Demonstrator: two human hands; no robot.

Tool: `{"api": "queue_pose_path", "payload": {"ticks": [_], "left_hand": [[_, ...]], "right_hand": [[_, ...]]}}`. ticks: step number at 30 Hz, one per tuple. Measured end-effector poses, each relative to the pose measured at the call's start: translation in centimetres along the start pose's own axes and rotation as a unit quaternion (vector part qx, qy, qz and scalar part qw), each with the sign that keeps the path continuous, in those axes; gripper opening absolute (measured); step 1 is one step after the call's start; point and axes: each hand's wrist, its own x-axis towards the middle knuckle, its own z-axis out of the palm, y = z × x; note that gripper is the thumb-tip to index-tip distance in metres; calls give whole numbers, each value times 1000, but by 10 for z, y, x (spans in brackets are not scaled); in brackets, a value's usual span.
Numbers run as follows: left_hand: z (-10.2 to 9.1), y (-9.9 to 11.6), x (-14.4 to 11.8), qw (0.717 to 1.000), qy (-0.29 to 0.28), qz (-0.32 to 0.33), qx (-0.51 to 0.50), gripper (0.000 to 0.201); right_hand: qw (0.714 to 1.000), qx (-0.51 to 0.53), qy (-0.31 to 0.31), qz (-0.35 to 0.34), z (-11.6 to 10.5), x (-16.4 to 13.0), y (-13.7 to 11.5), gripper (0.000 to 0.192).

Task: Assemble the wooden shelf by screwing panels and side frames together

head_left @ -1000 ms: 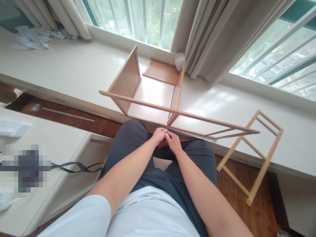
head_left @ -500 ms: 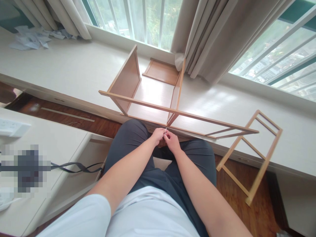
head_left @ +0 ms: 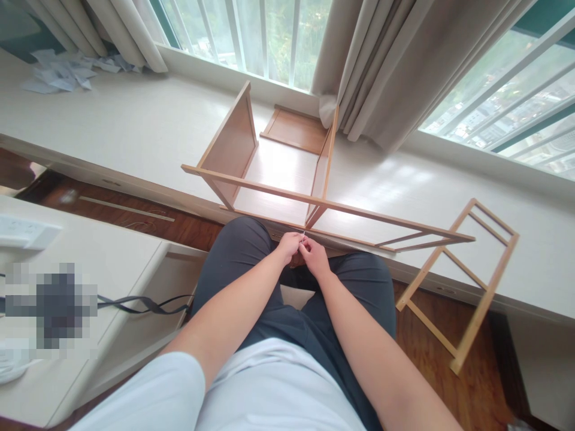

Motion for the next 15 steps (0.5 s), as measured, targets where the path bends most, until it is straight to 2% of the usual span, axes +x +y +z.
{"api": "queue_pose_path", "payload": {"ticks": [15], "left_hand": [[-1, 1, 0, 1000, 9, -7, -10, 18]], "right_hand": [[1000, 5, 6, -4, 1, 0, -1, 24]]}}
